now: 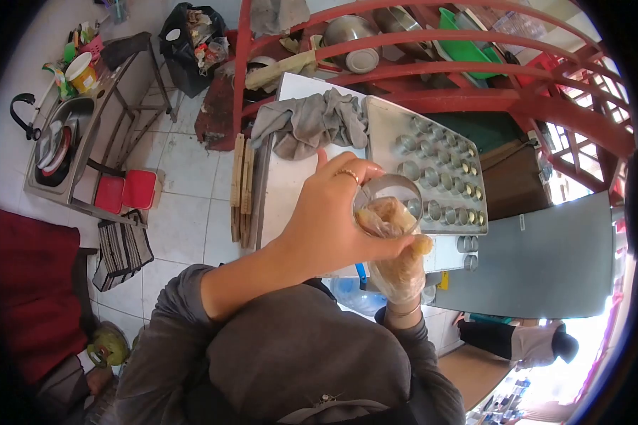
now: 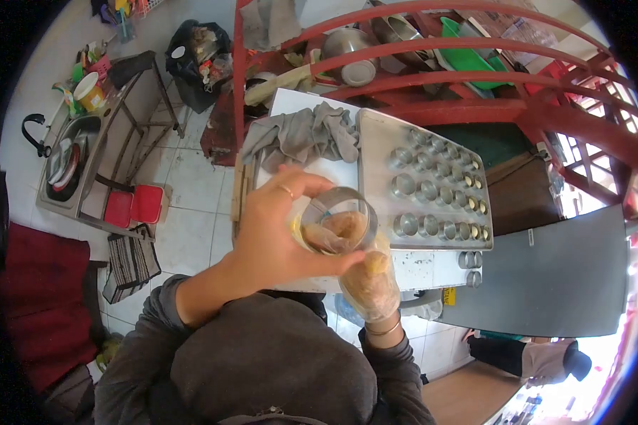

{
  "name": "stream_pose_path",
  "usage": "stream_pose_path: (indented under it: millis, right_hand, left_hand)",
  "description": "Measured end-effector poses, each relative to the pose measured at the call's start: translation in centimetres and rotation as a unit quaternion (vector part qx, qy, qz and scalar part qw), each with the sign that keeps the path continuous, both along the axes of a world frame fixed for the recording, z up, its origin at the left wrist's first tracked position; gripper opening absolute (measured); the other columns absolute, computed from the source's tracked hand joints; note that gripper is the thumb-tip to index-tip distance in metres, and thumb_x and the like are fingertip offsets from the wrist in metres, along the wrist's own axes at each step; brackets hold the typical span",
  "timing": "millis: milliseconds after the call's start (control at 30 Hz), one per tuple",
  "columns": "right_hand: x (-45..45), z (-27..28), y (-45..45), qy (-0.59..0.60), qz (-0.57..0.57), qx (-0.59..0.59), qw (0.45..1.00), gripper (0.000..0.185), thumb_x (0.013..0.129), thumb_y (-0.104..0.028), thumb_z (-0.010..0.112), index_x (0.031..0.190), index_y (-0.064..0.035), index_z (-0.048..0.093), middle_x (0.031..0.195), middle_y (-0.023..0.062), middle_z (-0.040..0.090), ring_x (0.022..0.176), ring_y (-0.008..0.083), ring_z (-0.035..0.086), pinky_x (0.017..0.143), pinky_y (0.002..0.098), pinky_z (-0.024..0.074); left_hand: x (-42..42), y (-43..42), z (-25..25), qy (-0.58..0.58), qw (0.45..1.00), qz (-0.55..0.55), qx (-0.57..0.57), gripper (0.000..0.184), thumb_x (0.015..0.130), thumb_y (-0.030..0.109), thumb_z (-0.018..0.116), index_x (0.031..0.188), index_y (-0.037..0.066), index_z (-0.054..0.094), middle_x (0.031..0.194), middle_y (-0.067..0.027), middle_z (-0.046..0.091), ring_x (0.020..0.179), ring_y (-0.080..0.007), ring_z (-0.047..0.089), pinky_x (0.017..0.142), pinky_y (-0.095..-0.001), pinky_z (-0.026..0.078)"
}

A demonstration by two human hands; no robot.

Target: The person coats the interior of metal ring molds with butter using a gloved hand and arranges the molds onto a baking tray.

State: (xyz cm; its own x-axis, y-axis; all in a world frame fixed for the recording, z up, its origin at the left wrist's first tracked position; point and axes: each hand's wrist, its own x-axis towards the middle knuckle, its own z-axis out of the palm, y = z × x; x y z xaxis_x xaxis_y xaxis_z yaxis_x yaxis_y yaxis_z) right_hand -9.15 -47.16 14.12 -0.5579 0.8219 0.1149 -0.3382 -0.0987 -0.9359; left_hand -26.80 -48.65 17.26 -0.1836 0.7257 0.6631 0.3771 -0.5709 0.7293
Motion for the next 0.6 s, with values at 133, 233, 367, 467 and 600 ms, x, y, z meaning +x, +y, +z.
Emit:
stream_pose_path:
  millis: [133, 233, 367, 467, 600]
  right_hand:
    - [0.1, 1.0, 1.4, -0.362, -0.122, 0.351, 0.855, 0.047, 0.092, -0.029, 0.056, 0.129, -0.0018, 0.046, 0.122, 0.0133, 0.055, 0.110, 0.0242, 0.055, 0.097, 0.0351, 0.0426]
    - [-1.0, 2.0, 2.2, -0.387, -0.276, 0.505, 0.720, 0.047, 0.073, -0.045, 0.069, 0.107, -0.0124, 0.065, 0.093, 0.0094, 0.062, 0.077, 0.0289, 0.060, 0.069, 0.0374, 0.0476]
    - [-1.5, 1.5, 1.5, -0.346, -0.190, 0.401, 0.826, 0.052, 0.081, -0.051, 0.064, 0.116, -0.0123, 0.062, 0.095, 0.0082, 0.062, 0.082, 0.0237, 0.060, 0.073, 0.0356, 0.0470]
    - [-2.5, 3.0, -0.5, -0.245, -0.122, 0.049, 0.961, 0.065, 0.086, -0.058, 0.057, 0.129, -0.0095, 0.055, 0.097, 0.0058, 0.061, 0.085, 0.0187, 0.059, 0.077, 0.0338, 0.0461]
    - [0.3, 2.3, 0.1, 0.222, 0.105, -0.293, 0.924, 0.103, 0.079, -0.084, 0.027, 0.145, -0.0054, 0.032, 0.102, 0.0098, 0.057, 0.083, 0.0222, 0.052, 0.076, 0.0350, 0.0434]
  left_hand:
    - [-0.3, -1.2, 1.0, -0.071, 0.987, -0.095, -0.104, 0.061, 0.054, 0.022, 0.090, 0.101, -0.001, 0.060, 0.092, -0.0091, 0.064, 0.088, -0.0178, 0.061, 0.081, -0.0309, 0.047]
    - [-0.4, -1.1, 0.7, -0.143, 0.965, -0.151, -0.161, 0.061, 0.056, 0.019, 0.090, 0.104, -0.001, 0.059, 0.095, -0.0069, 0.063, 0.093, -0.0145, 0.060, 0.086, -0.0293, 0.045]
    - [0.0, -1.3, 0.4, -0.160, 0.960, -0.163, -0.162, 0.062, 0.057, 0.014, 0.089, 0.108, 0.000, 0.058, 0.100, -0.0057, 0.062, 0.097, -0.0130, 0.058, 0.089, -0.0285, 0.043]
    - [-0.2, -0.7, -0.6, -0.137, 0.967, -0.172, -0.126, 0.062, 0.058, 0.012, 0.089, 0.109, -0.001, 0.057, 0.103, -0.0061, 0.061, 0.099, -0.0132, 0.057, 0.090, -0.0287, 0.042]
    - [0.7, 0.7, -2.4, -0.132, 0.976, -0.150, -0.085, 0.059, 0.056, 0.025, 0.088, 0.102, -0.001, 0.061, 0.093, -0.0094, 0.063, 0.090, -0.0155, 0.060, 0.081, -0.0290, 0.047]
